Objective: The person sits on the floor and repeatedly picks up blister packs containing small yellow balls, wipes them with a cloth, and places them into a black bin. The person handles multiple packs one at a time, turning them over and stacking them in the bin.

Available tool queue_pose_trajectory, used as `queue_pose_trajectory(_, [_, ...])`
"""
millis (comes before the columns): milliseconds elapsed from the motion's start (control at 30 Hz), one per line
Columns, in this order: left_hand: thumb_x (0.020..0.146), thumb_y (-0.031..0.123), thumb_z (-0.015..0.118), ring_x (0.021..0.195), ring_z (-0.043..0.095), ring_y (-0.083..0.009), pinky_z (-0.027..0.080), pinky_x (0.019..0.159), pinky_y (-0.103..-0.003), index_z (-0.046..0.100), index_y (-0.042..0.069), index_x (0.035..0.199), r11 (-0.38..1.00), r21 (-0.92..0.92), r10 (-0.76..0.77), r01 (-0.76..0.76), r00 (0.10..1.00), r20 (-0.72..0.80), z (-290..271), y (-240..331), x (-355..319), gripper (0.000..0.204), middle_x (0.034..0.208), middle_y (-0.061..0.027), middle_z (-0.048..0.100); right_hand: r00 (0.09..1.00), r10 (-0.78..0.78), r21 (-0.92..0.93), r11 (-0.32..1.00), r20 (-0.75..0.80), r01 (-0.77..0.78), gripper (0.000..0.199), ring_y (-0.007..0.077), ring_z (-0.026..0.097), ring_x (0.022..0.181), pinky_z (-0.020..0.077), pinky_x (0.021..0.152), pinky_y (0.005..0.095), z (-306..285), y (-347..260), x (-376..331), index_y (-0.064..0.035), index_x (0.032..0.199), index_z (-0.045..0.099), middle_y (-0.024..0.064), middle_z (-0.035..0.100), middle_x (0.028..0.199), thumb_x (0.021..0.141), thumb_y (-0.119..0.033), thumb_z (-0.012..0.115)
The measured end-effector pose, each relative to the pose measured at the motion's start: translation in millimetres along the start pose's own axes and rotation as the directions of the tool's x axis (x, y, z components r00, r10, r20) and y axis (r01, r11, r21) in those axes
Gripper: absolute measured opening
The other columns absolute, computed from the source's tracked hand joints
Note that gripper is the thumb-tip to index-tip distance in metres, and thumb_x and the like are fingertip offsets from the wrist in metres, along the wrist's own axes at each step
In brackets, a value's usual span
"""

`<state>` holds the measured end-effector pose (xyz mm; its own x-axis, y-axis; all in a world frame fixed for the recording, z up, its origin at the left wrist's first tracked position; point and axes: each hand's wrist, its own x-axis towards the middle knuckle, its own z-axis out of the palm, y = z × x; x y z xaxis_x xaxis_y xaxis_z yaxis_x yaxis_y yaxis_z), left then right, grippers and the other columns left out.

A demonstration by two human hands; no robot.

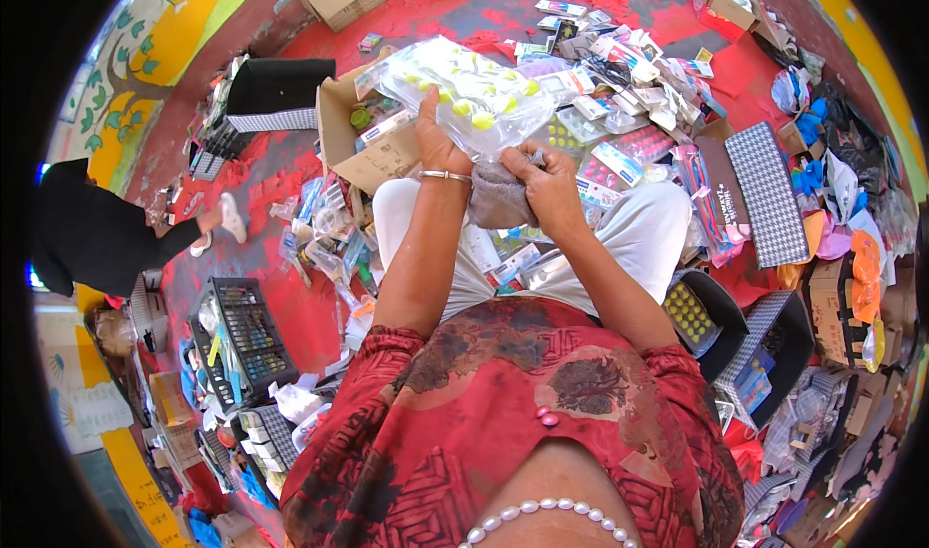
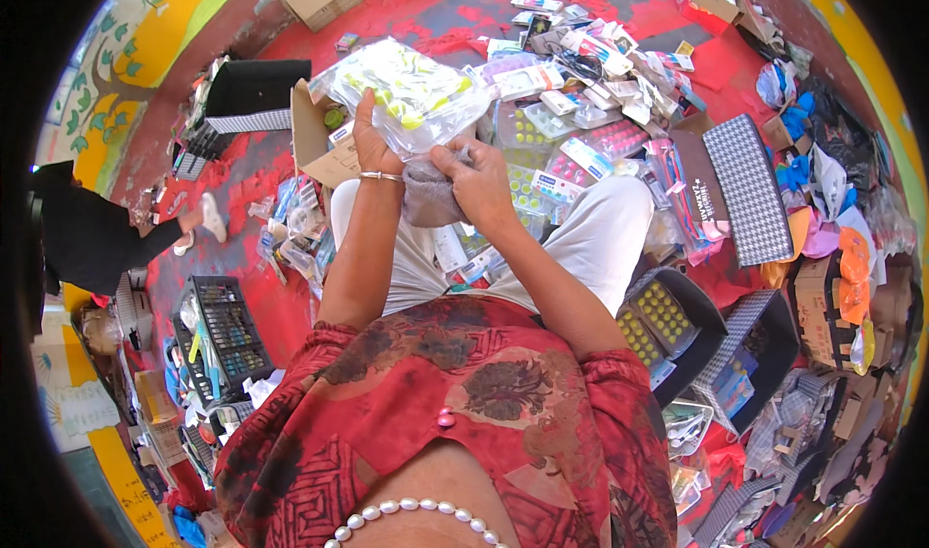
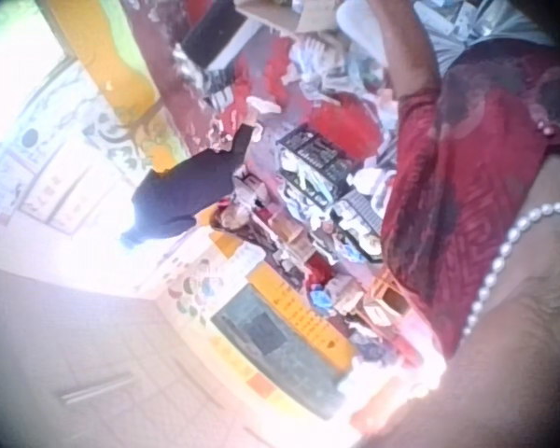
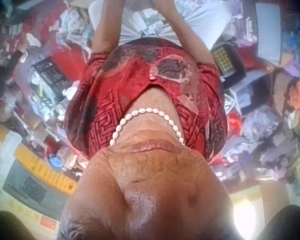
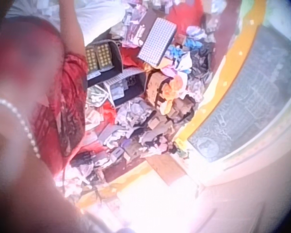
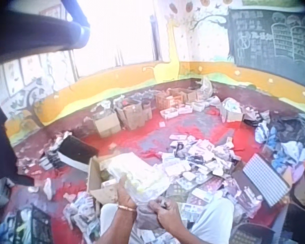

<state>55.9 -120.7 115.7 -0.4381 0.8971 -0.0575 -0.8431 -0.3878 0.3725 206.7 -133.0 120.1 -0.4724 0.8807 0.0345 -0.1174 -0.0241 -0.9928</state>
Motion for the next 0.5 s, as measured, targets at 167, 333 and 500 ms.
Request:
queue_pose_trajectory(167, [0.082, 0.026, 0.058, 0.114, 0.044, -0.0288, 0.033, 0.099, -0.043, 0.039, 0.004, 0.123, 0.998, 0.067, 0.002, -0.004, 1.000, 0.023, -11.2, -21.4, -26.4, 0.050, 0.123, -0.0126, 0.046, 0.996, -0.086, -0.200, 0.975, 0.033, 0.091, 0.020, 0.0075, 0.043, 0.053, 0.0358, 0.050, 0.0262, -16.1, -3.8, 11.5, 0.0010, 0.075, 0.060, 0.0045, 0.052, 0.056, 0.079, -0.018, 0.059])
queue_pose_trajectory(333, [0.071, 0.003, 0.063, 0.104, 0.052, -0.0276, 0.040, 0.093, -0.042, 0.045, 0.003, 0.115, 0.987, -0.024, -0.162, 0.161, 0.984, -0.074, -16.6, -15.4, -31.1, 0.047, 0.112, -0.0114, 0.054, 1.000, 0.003, -0.114, 0.993, 0.022, 0.000, 0.015, 0.0099, 0.047, 0.054, 0.0377, 0.051, 0.0252, -22.3, 1.0, 5.7, -0.0008, 0.073, 0.061, 0.0024, 0.054, 0.058, 0.078, -0.015, 0.060])
queue_pose_trajectory(500, [0.070, -0.002, 0.057, 0.100, 0.053, -0.0279, 0.042, 0.090, -0.043, 0.043, 0.000, 0.115, 0.986, 0.167, -0.007, -0.009, 0.995, 0.096, -31.8, -24.3, -18.1, 0.047, 0.111, -0.0131, 0.053, 0.924, 0.382, 0.509, 0.792, 0.017, -0.337, 0.010, 0.0145, 0.057, 0.065, 0.0463, 0.061, 0.0270, -35.0, 17.7, -2.6, -0.0011, 0.076, 0.060, 0.0062, 0.060, 0.074, 0.076, -0.011, 0.062])
